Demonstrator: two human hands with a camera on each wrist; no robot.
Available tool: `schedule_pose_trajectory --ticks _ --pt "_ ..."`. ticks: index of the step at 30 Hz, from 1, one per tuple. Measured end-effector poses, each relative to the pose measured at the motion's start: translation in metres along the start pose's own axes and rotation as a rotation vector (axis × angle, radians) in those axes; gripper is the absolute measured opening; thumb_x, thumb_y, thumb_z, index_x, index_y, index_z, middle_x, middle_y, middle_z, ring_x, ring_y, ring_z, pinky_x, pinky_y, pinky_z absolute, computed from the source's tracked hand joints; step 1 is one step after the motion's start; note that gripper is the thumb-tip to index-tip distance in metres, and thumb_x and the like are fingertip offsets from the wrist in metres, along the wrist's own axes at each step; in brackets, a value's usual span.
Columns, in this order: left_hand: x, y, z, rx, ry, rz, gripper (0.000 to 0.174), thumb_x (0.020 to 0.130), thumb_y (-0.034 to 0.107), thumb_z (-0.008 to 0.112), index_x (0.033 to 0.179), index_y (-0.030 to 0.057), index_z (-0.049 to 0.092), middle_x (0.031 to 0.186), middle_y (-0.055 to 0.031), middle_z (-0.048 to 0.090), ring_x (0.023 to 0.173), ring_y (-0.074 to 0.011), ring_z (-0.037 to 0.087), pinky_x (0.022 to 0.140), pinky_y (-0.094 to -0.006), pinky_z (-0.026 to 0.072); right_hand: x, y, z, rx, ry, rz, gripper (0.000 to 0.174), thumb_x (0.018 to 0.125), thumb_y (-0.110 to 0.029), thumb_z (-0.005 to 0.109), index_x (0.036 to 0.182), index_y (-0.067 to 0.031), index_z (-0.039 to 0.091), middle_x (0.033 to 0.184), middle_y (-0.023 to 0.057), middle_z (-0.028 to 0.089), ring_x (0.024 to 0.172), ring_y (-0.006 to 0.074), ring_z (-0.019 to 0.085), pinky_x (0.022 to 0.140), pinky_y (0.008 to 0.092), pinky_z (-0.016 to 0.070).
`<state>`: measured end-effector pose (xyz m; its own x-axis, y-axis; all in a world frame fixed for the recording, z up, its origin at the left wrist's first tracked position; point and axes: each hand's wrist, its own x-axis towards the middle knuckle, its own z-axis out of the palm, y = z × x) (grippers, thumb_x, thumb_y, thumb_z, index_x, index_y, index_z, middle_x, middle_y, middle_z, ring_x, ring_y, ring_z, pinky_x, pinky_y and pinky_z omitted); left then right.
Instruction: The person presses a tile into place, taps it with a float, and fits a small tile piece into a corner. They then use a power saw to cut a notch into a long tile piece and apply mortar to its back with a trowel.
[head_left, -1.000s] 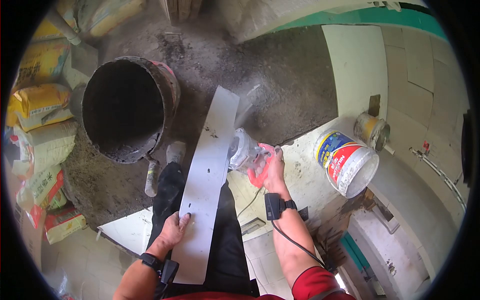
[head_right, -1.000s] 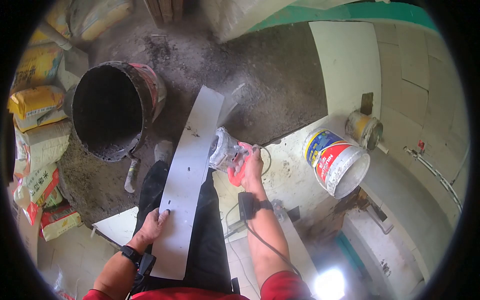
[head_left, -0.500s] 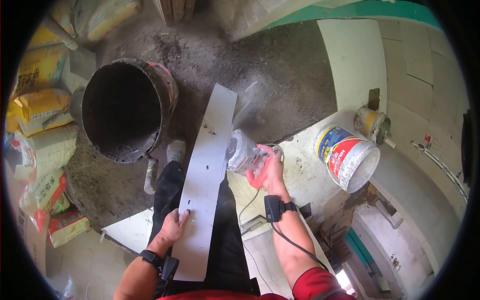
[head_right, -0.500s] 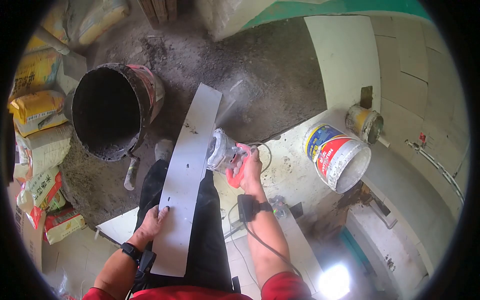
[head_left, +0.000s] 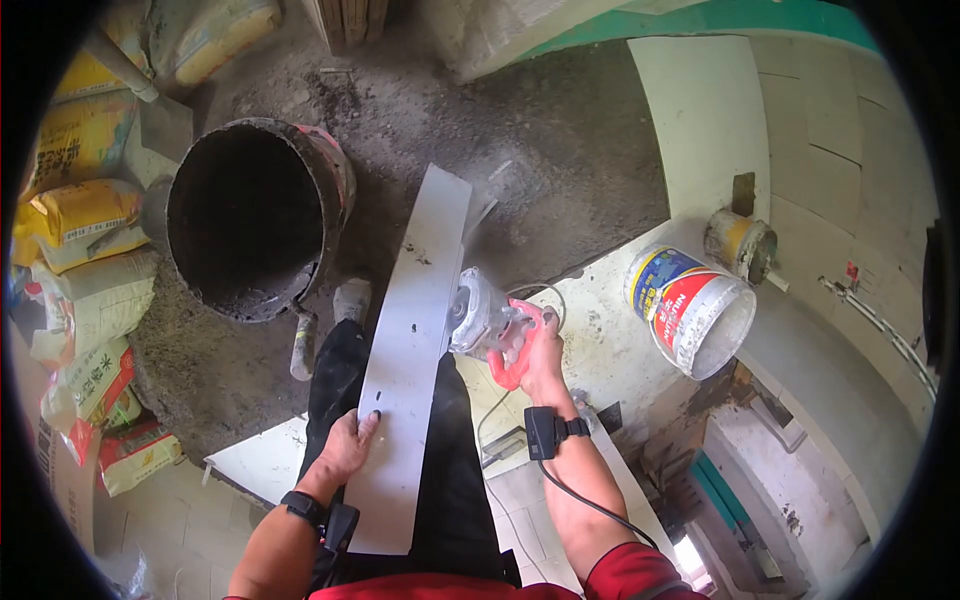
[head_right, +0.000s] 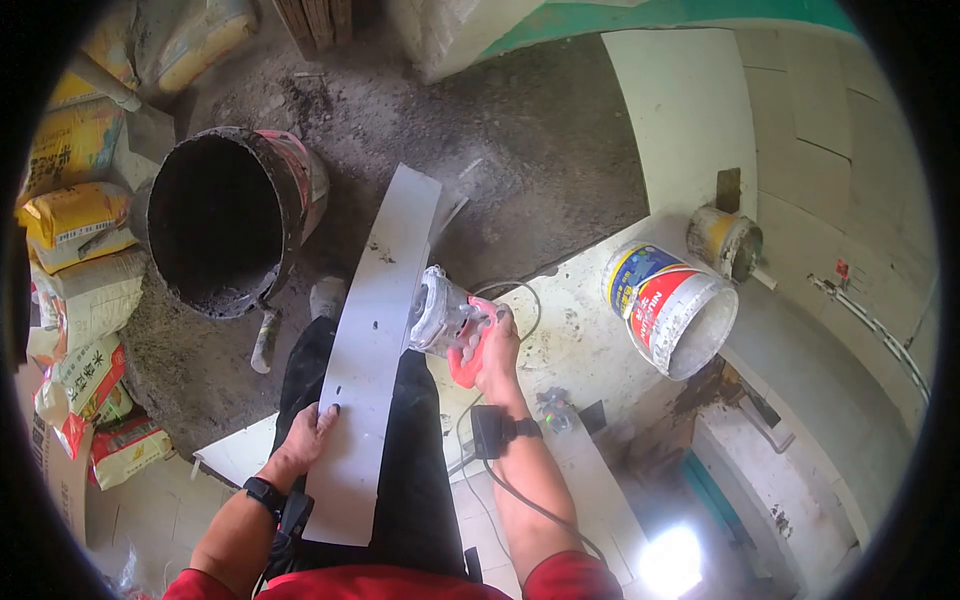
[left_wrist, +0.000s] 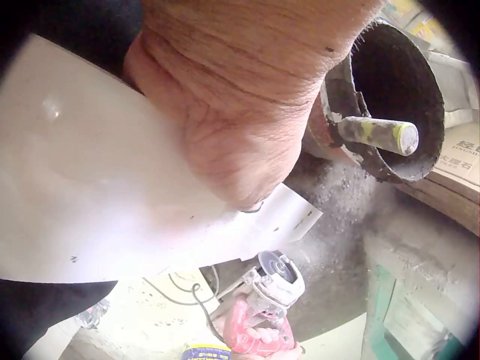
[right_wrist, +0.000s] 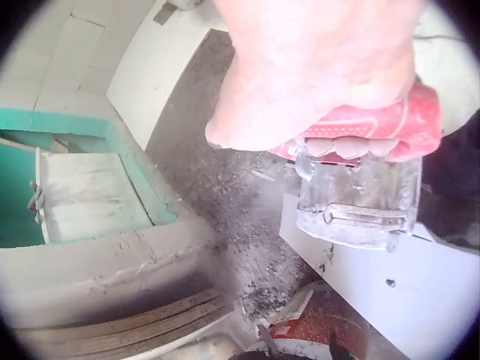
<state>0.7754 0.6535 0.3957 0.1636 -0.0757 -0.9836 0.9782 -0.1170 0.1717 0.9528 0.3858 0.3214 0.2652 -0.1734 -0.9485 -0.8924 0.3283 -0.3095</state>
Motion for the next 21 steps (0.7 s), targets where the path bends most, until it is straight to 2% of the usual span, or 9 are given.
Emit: schedule_pose_trajectory --ticks 8,11,13,14,16,17,19,20,21 --pt "0.006 -0.012 0.002 0.021 0.018 0.028 0.054 0.100 0.040 0.048 0.116 -0.0102 0.055 0.101 -0.0232 0.066 0.097 -0.0296 0.063 0.088 -0.0372 0.0471 -0.016 0.004 -0.007 -0.054 0.019 0.006 0.049 0.101 -0.039 0.027 0.111 -0.0044 0.060 0.059 0.0000 0.039 0.045 0.0137 0.041 0.039 0.0303 0.0380" --pt "0.005 -0.011 0.003 0.025 0.033 0.028 0.054 0.100 0.041 0.047 0.116 -0.0102 0.055 0.101 -0.0237 0.066 0.097 -0.0310 0.063 0.088 -0.0377 0.0470 -0.028 0.005 -0.004 -0.039 0.019 0.016 0.046 0.101 -0.040 0.028 0.102 -0.0060 0.060 0.058 0.0000 0.039 0.045 0.0135 0.041 0.039 0.0302 0.0378" --pt "0.006 -0.012 0.003 0.019 0.037 0.049 0.054 0.100 0.041 0.048 0.117 -0.0098 0.055 0.101 -0.0235 0.066 0.097 -0.0306 0.063 0.088 -0.0375 0.0470 -0.035 0.006 -0.001 0.027 0.040 0.017 0.043 0.100 -0.041 0.030 0.087 -0.0081 0.054 0.058 0.0002 0.039 0.043 0.0140 0.041 0.040 0.0304 0.0378" --pt "0.007 -0.014 0.003 0.019 0.037 0.051 0.054 0.100 0.041 0.048 0.117 -0.0098 0.055 0.101 -0.0235 0.066 0.097 -0.0306 0.063 0.088 -0.0375 0.0470 -0.035 0.007 -0.007 0.027 0.040 0.015 0.043 0.100 -0.041 0.030 0.087 -0.0081 0.054 0.058 0.0002 0.039 0.043 0.0140 0.041 0.040 0.0304 0.0378" --pt "0.008 -0.016 0.004 0.002 0.038 0.054 0.053 0.100 0.040 0.047 0.117 -0.0093 0.055 0.101 -0.0232 0.066 0.097 -0.0301 0.063 0.088 -0.0373 0.0470 -0.037 0.009 -0.017 -0.076 -0.019 0.078 0.053 0.098 -0.043 0.024 0.118 -0.0061 0.058 0.093 0.0080 0.061 0.078 0.0155 0.057 0.067 0.0335 0.0519" --pt "0.008 -0.017 0.005 0.003 0.037 0.055 0.053 0.100 0.040 0.047 0.117 -0.0093 0.055 0.101 -0.0232 0.066 0.097 -0.0301 0.063 0.088 -0.0373 0.0470 -0.037 0.012 -0.020 -0.075 -0.018 0.077 0.053 0.098 -0.043 0.024 0.118 -0.0061 0.058 0.093 0.0080 0.061 0.078 0.0155 0.057 0.067 0.0335 0.0519" --pt "0.007 -0.014 0.005 -0.005 0.045 0.044 0.053 0.100 0.041 0.048 0.117 -0.0091 0.056 0.102 -0.0228 0.066 0.097 -0.0294 0.063 0.088 -0.0370 0.0469 -0.044 0.013 -0.013 0.032 0.052 0.048 0.042 0.099 -0.044 0.033 0.082 -0.0101 0.049 0.058 -0.0002 0.038 0.046 0.0137 0.041 0.042 0.0311 0.0396" --pt "0.008 -0.016 0.005 -0.004 0.044 0.044 0.053 0.100 0.041 0.048 0.117 -0.0091 0.056 0.102 -0.0228 0.066 0.097 -0.0294 0.063 0.088 -0.0370 0.0469 -0.046 0.013 -0.014 0.033 0.052 0.048 0.042 0.099 -0.044 0.033 0.082 -0.0101 0.049 0.058 -0.0002 0.038 0.046 0.0137 0.041 0.042 0.0311 0.0396" --pt "0.010 -0.017 0.005 -0.007 0.043 0.049 0.054 0.099 0.041 0.048 0.117 -0.0091 0.056 0.102 -0.0225 0.066 0.097 -0.0292 0.063 0.088 -0.0368 0.0469 -0.049 0.012 -0.015 0.012 0.038 0.077 0.043 0.098 -0.044 0.029 0.101 -0.0086 0.053 0.072 0.0027 0.048 0.059 0.0141 0.047 0.052 0.0319 0.0448"
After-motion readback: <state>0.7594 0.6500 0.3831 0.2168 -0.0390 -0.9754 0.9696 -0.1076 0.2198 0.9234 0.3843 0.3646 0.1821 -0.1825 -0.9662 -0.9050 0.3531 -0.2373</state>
